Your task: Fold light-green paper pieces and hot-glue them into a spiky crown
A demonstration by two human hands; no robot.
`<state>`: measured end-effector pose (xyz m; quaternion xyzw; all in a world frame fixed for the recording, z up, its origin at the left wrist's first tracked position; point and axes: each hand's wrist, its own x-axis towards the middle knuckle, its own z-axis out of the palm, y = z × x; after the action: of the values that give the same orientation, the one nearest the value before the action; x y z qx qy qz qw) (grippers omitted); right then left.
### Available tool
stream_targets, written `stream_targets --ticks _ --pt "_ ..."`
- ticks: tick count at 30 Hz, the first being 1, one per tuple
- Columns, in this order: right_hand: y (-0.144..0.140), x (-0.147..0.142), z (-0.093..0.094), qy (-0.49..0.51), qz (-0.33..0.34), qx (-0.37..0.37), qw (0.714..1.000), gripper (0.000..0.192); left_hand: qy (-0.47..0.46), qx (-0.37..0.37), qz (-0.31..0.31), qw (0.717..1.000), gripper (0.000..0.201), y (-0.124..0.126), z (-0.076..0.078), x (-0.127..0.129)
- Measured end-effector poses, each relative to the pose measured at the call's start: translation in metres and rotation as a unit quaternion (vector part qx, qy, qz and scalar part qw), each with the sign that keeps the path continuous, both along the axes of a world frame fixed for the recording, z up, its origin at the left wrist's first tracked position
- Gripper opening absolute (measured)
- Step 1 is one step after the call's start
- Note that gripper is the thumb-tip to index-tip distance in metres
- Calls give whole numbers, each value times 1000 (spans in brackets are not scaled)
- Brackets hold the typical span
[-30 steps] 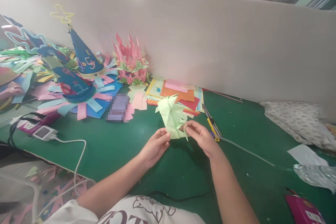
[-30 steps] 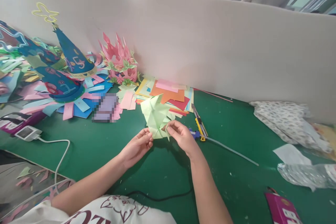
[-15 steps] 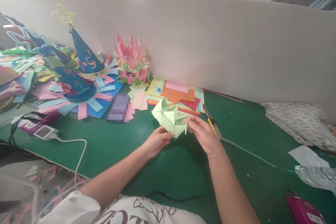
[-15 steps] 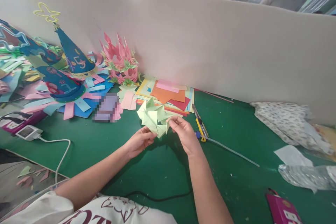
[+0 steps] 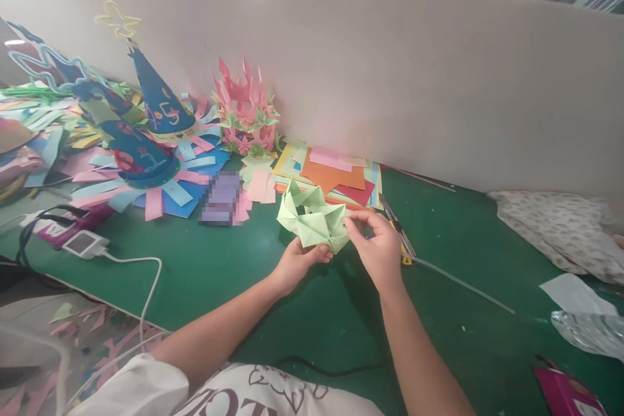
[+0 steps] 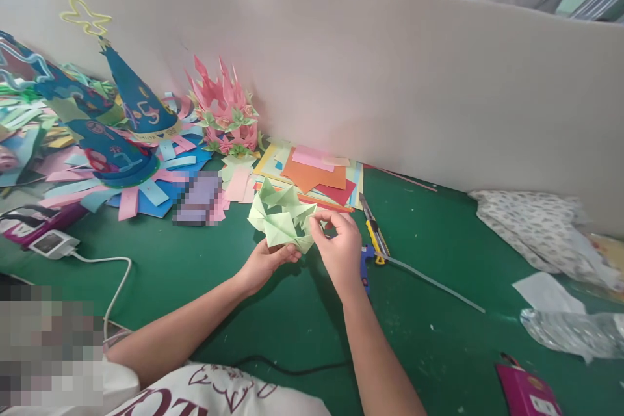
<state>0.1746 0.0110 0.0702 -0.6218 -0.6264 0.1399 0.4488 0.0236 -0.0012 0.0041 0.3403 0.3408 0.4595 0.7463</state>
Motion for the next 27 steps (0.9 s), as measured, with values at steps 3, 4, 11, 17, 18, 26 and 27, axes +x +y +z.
stream_targets --ticks 3,4,11,17,18,26,27 --pt "-1 -3 -2 -47 3 21 999 10 4 4 9 1000 37 -1 1 1" --pt "-2 -4 -2 -59 2 27 998 10 7 4 13 1000 37 -1 2 1" --pt "-6 -10 -5 -120 23 61 991 8 8 11 18 1000 35 -2 4 2" --pt "-9 -9 -9 -125 27 53 990 9 10 14 25 1000 35 -1 5 1" --pt "-9 -9 -9 -122 28 51 991 9 11 14 24 1000 35 -1 5 1" --pt "-12 -9 -7 -114 37 53 991 10 6 10 23 1000 32 -1 5 2" --pt "-12 -9 -6 -113 38 51 992 10 5 8 24 1000 32 -1 5 2"
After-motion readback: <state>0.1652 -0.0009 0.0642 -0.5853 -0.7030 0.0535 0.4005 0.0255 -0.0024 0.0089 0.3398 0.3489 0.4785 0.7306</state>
